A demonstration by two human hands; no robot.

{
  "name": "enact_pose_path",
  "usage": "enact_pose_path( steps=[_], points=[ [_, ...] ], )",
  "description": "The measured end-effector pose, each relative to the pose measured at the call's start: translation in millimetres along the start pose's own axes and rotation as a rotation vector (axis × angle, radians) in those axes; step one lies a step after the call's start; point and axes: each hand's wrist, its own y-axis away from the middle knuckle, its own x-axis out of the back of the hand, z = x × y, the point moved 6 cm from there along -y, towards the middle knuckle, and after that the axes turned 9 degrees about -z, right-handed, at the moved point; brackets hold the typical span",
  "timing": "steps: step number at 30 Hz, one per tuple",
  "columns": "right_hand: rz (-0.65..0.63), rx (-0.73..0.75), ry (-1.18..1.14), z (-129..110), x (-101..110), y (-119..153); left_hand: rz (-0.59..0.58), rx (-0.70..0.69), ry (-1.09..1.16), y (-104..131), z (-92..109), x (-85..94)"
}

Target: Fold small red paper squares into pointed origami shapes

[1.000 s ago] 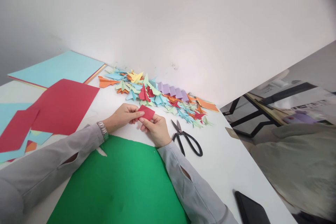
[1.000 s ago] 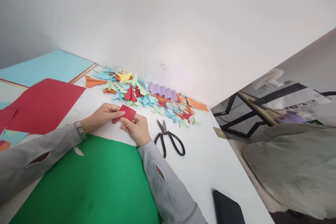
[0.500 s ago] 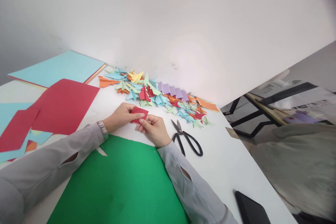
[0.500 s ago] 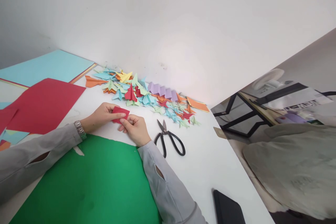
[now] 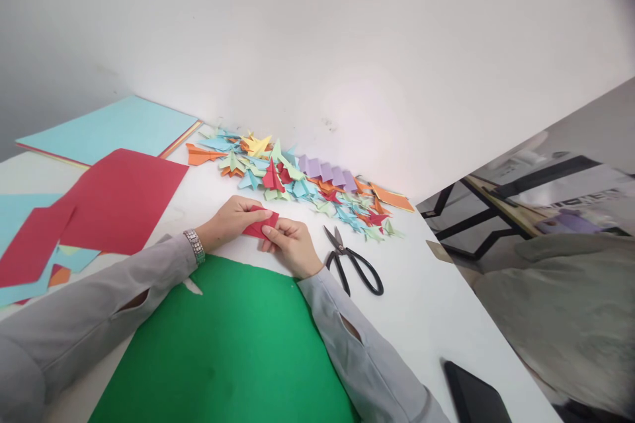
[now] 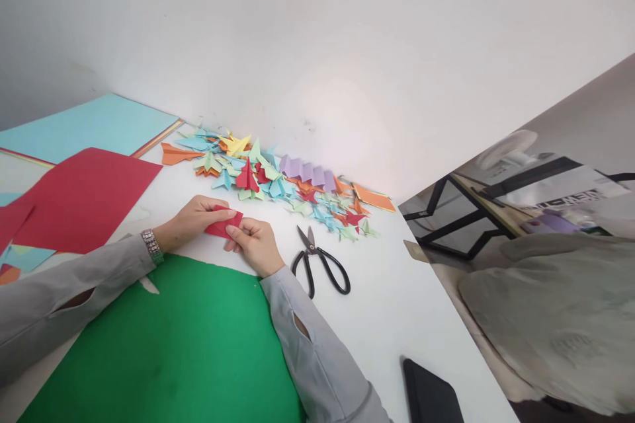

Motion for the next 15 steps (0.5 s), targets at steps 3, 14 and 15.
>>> enact_pose_path(
  steps=[3,14,15],
  points=[
    [-0.003,0.0,-0.01,-0.3,-0.8,-0.3,0.021,0.017,0.011,0.5,-0.6,0.0],
    [-0.001,0.011,-0.045,0.9,-0.8,-0.3,0.045,-0.035,-0.029,-1.5,-2.3,3.3],
    [-0.002,0.016,-0.054,1.5,-0.4,-0.5,0.027,-0.026,-0.019,-1.6,-3.3,2.2]
  ],
)
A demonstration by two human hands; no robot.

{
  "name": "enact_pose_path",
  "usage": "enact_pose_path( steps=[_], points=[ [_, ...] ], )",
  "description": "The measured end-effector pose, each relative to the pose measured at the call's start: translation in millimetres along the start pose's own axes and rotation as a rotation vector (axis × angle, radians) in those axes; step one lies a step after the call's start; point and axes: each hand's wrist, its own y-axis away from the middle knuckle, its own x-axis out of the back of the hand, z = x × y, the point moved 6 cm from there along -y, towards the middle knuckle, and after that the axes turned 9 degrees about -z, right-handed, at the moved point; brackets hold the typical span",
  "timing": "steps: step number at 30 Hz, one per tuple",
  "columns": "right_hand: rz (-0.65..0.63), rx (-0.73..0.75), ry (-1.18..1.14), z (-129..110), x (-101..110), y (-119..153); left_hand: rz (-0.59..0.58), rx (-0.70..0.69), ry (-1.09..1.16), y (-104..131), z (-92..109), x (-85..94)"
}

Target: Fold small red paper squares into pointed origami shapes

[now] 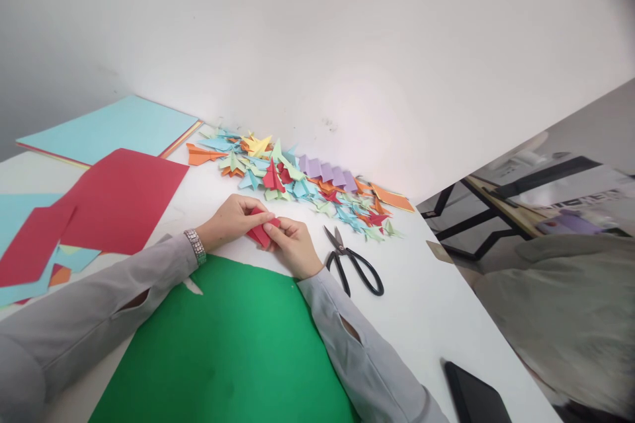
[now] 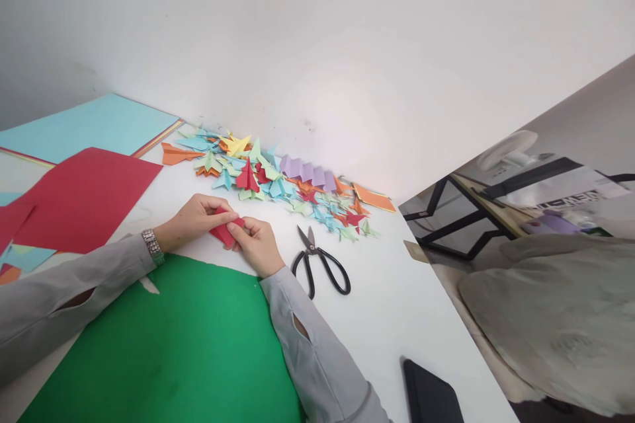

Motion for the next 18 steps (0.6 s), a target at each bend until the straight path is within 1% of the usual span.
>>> enact_pose_path(
  steps=[8,14,18],
  points=[
    [-0.001,-0.043,-0.031,5.8,1.2,-0.6,-0.052,0.005,-0.014,-0.9,-5.4,-3.5],
    [0.058,-0.044,0.012,0.7,2.9,0.2,-0.042,0.012,-0.023,-1.8,-7.7,-4.4],
    [0.074,-0.069,-0.016,0.5,3.5,-0.4,-0.05,0.012,-0.029,-1.5,-5.4,-6.6]
  ],
)
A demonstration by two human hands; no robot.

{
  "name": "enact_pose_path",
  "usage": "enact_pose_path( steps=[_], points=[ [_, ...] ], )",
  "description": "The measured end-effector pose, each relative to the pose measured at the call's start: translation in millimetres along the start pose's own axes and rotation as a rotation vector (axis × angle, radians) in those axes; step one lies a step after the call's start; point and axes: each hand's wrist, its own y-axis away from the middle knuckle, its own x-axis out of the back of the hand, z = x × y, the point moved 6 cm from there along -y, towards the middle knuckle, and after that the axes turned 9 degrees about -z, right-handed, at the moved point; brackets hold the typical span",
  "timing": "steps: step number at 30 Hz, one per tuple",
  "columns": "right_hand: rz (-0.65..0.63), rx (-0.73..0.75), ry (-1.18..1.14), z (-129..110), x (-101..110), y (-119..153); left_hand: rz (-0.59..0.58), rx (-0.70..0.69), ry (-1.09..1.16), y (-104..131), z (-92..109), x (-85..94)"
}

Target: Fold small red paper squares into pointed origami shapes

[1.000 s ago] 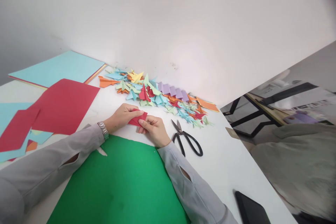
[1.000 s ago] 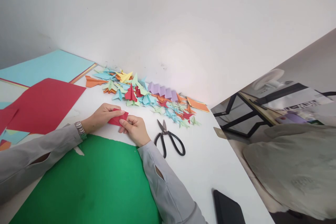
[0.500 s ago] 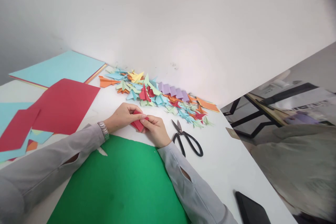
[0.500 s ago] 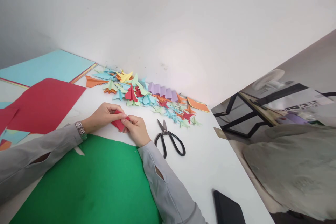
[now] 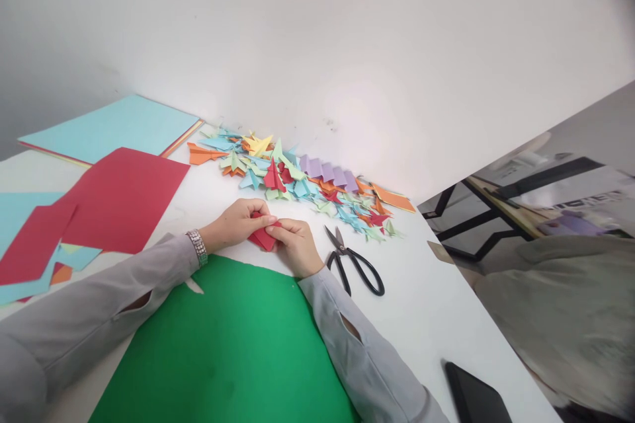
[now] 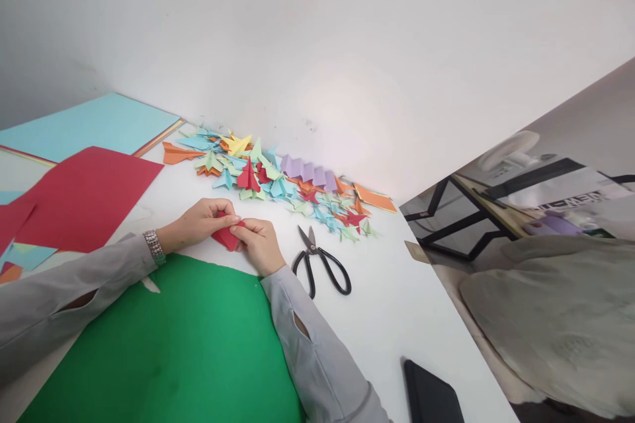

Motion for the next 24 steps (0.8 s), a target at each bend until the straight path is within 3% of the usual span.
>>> enact_pose_path(
  steps=[6,12,24],
  points=[
    [-0.013,0.012,-0.019,5,0,-1,-0.005,0.011,0.009,-1,0,-0.3],
    [-0.083,0.027,0.065,-3,-4,1,0.101,0.017,0.018,-1,4,8.2],
    [-0.069,0.015,0.052,-2,-5,2,0.259,0.036,0.18,1,-7,18.6]
  ],
)
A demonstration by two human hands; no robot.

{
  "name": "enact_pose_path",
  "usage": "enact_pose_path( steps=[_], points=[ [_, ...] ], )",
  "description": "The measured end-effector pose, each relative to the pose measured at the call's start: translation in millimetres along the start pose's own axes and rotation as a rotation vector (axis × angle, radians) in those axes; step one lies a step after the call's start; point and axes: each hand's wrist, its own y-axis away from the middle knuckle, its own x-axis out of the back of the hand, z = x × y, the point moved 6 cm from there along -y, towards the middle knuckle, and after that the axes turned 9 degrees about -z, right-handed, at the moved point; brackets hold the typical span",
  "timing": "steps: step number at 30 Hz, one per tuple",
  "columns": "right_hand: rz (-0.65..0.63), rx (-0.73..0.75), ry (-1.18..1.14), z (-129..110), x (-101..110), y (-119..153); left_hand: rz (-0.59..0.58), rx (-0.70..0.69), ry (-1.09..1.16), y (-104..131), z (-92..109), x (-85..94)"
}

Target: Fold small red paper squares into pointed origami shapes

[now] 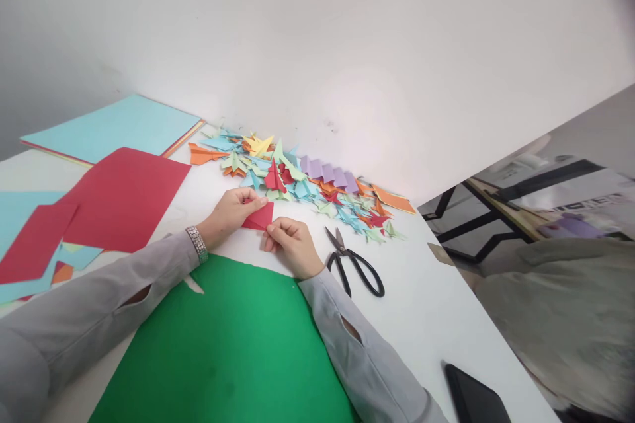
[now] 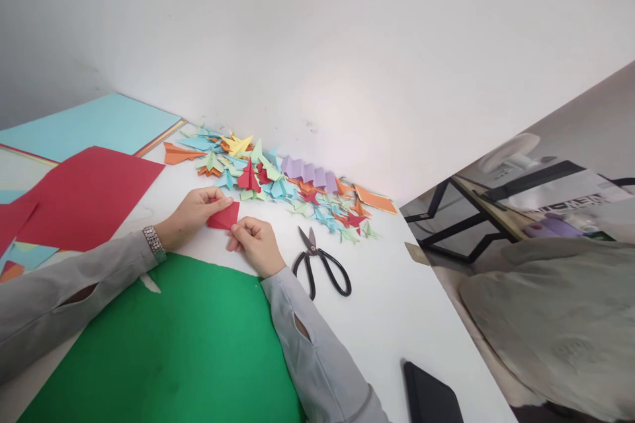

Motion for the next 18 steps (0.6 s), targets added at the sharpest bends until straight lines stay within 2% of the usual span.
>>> enact_pose_path(
  steps=[4,7,18],
  points=[
    [0.029,0.028,-0.029,0.4,2.5,0.1,-0.041,0.024,0.092,1.0,1.4,-3.6],
    [0.072,0.033,-0.071,2.2,5.6,0.0,-0.084,0.026,0.072,2.0,4.1,-6.3],
    [0.082,0.029,-0.062,3.5,4.6,-1.1,-0.075,0.027,0.03,2.1,2.0,-4.3]
  ],
)
